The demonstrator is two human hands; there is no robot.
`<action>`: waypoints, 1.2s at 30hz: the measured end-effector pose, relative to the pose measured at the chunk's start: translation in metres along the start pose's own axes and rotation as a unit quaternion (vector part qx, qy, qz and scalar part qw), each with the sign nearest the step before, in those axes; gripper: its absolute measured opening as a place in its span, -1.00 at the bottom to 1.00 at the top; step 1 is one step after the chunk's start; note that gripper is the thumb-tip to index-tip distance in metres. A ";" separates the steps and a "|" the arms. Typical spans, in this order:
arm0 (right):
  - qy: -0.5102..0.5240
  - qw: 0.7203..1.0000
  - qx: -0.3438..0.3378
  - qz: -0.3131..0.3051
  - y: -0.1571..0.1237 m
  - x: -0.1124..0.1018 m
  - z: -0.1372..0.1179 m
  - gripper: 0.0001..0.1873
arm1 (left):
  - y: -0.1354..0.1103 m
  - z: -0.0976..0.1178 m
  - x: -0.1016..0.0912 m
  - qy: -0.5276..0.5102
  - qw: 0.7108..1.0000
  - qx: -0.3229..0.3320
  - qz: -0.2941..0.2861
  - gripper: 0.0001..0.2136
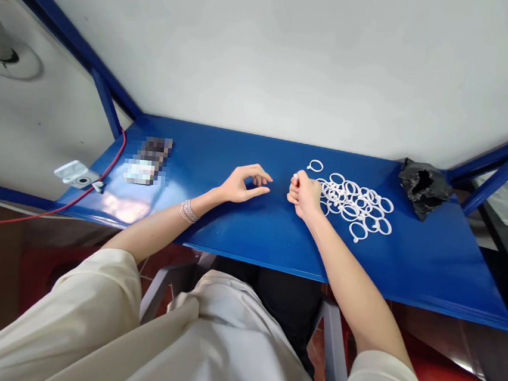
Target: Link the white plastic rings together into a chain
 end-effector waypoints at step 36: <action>-0.447 0.835 -0.312 -0.075 0.016 -0.015 -0.023 -0.88 | -0.002 0.017 -0.009 0.269 0.962 -0.051 0.006 -0.66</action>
Point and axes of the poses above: each hand's wrist, its own y-axis towards the middle knuckle, its own x-axis out of the palm, z = x × y, the point moved 4 cm from there along y, towards the middle knuckle, and after that the axes turned 3 degrees about z, right-handed, at the moved point
